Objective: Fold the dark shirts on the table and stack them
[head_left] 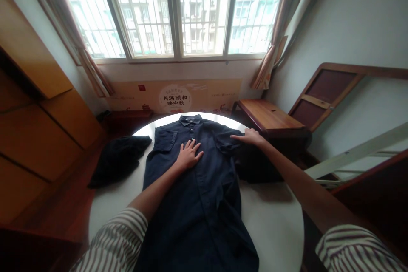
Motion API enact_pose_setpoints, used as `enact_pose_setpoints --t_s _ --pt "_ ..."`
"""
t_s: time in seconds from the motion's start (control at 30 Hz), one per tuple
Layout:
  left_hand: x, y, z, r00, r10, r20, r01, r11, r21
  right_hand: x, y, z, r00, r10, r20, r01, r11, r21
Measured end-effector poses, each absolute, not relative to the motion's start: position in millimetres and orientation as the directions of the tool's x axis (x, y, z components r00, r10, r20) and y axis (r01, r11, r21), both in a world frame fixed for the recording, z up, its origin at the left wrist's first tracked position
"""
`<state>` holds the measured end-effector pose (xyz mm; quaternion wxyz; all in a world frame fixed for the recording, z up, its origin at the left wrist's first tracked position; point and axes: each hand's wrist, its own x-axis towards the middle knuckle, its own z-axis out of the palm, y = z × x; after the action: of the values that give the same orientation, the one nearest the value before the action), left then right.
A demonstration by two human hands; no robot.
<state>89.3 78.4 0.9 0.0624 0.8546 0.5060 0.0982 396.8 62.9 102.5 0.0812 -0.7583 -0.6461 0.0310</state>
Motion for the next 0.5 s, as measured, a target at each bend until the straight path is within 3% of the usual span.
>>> enact_pose_setpoints --t_s 0.13,0.3,0.4,0.5 --pt "90 80 -1 0.464 0.877 0.126 0.856 -0.481 0.192 393 86 98 0.118 0.989 0.092 0.959 -0.089 -0.268" --pt "92 78 -3 0.457 0.878 0.143 0.859 -0.477 0.184 388 106 117 0.069 0.958 0.277 0.927 0.040 -0.372" --pt "92 77 -3 0.457 0.876 0.152 0.858 -0.480 0.186 399 117 134 0.122 0.920 0.372 0.930 0.024 -0.366" --pt "92 77 -3 0.467 0.871 0.150 0.852 -0.489 0.188 410 124 142 0.185 0.912 0.366 0.945 -0.062 -0.322"
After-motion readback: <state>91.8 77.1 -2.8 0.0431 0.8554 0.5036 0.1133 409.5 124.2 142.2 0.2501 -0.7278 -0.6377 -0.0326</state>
